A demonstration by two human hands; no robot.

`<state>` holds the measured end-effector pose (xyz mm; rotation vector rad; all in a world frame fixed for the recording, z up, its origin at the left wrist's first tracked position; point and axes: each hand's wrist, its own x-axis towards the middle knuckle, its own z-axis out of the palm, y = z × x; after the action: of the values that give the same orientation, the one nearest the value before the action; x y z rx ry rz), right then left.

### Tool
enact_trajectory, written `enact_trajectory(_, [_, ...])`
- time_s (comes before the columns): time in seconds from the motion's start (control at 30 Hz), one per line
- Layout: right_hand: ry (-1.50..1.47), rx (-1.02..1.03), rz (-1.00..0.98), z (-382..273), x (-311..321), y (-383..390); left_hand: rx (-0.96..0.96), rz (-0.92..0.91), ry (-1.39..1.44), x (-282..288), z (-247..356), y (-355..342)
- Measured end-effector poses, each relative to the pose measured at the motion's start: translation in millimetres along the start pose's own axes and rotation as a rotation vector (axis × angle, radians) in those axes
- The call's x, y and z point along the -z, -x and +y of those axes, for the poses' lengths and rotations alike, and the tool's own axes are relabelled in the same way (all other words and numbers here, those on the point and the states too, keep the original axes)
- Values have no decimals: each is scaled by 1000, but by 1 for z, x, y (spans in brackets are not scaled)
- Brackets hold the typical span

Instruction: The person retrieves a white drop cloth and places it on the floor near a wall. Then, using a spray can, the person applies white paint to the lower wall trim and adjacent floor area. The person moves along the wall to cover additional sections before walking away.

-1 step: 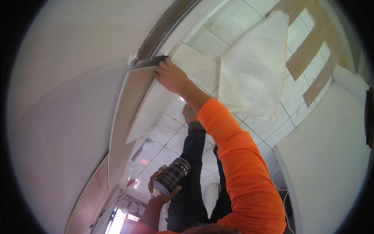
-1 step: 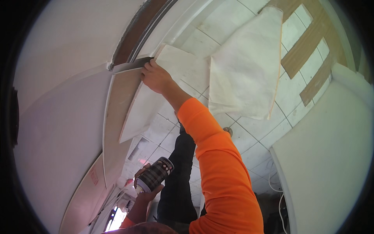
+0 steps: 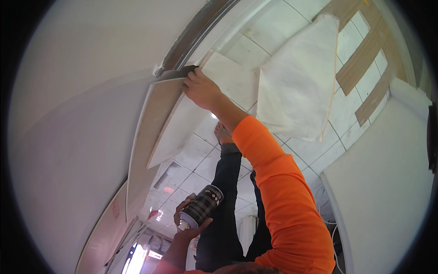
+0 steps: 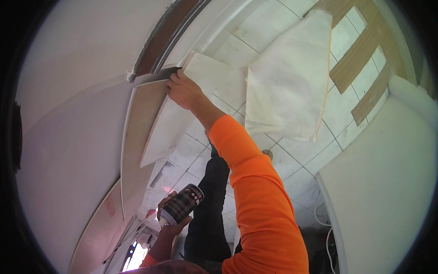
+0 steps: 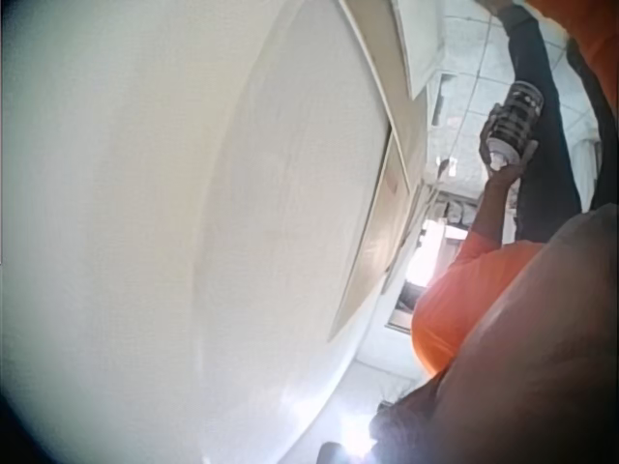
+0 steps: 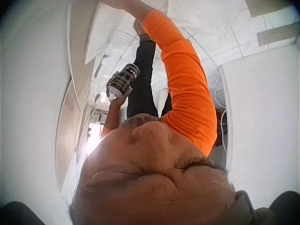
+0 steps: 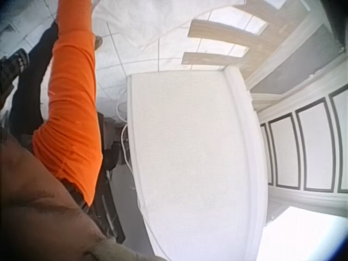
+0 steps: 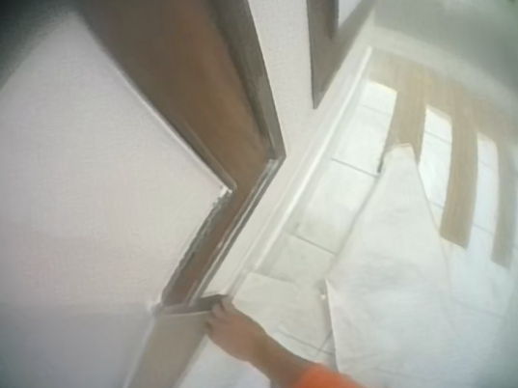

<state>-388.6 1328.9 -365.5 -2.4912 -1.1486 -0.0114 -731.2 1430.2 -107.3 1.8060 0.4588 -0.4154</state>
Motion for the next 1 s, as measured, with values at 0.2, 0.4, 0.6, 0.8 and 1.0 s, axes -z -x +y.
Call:
enact_trajectory(0.2, [8, 11, -67, 0, 4, -4, -35, -10, -37, 2, 4, -2])
enact_trajectory(0.4, [24, 7, -102, -3, 8, -9, -28, -3, 2, 3, 2, -1])
enact_trajectory(0.6, [56, -5, 17, -7, -2, -5, -31, -7, 23, 4, 0, 1])
enact_trajectory(0.8, [67, 5, 37, -6, -4, 1, -25, -4, 5, 7, -7, 4])
enact_trajectory(1.0, [-2, -3, -14, -10, 1, 2, -10, -6, -13, 9, -11, 6])
